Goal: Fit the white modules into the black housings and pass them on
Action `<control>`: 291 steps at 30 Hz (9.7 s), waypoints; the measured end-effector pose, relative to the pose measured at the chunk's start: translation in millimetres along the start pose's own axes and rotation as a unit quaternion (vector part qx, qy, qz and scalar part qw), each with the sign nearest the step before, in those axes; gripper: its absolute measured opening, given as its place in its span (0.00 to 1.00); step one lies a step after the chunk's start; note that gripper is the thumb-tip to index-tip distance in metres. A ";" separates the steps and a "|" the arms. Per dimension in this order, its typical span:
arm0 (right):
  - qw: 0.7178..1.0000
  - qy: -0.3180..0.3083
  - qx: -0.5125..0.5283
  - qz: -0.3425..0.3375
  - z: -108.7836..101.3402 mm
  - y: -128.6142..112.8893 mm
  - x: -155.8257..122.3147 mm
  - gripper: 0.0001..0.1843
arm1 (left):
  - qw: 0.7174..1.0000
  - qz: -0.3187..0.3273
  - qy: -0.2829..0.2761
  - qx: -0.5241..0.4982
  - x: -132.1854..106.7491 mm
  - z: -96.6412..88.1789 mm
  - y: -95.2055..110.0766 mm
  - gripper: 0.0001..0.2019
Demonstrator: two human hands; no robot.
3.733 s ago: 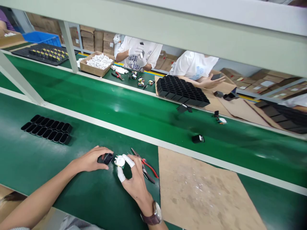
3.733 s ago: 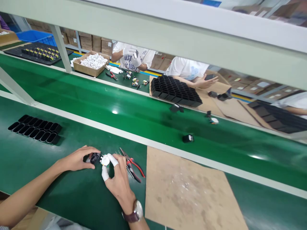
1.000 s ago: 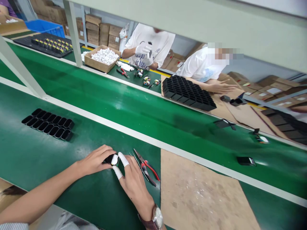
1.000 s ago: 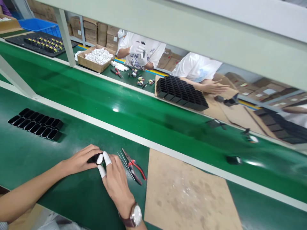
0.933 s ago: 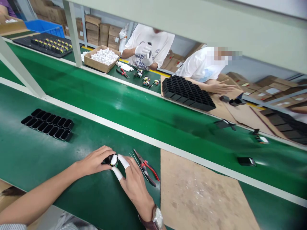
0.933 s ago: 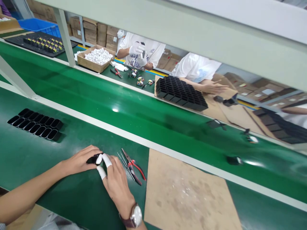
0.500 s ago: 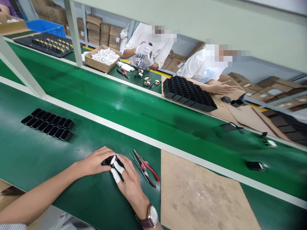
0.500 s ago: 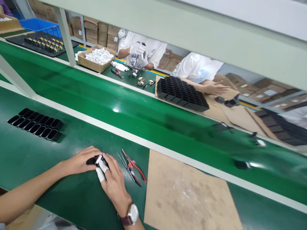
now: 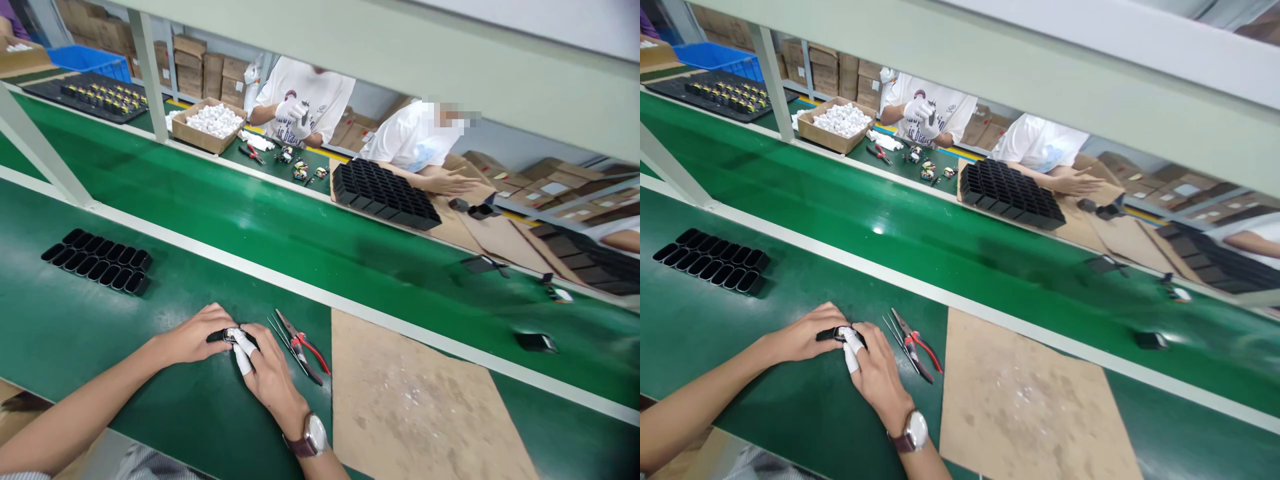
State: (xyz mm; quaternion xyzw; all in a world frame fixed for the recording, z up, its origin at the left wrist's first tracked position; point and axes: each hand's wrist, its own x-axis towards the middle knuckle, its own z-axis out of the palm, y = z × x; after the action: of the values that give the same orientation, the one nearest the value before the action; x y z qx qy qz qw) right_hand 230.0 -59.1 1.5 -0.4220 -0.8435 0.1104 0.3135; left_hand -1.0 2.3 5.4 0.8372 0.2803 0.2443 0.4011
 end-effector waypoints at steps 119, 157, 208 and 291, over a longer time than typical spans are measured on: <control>0.977 -0.070 -0.203 -0.013 -41.0 -11.4 -3.8 0.13 | 0.999 0.012 0.008 -0.029 0.9 9.6 -1.4 0.19; 0.997 0.038 -0.037 0.063 -22.1 -10.6 -21.1 0.15 | 0.999 0.013 0.030 0.025 -2.2 18.2 -6.6 0.13; 0.964 -0.042 -0.253 0.076 -38.1 -37.0 -29.6 0.16 | 0.995 -0.049 -0.065 0.055 3.8 16.0 5.8 0.27; 0.990 -0.006 -0.086 0.115 -24.3 -16.0 -31.4 0.16 | 0.990 0.119 0.053 0.062 -1.4 15.1 3.3 0.13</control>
State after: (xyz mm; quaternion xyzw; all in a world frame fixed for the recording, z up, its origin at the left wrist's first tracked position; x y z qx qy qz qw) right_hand 248.9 -95.4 14.0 -0.5412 -0.7972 0.0757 0.2567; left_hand 8.5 -8.4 -0.7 0.8738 0.2137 0.3164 0.3011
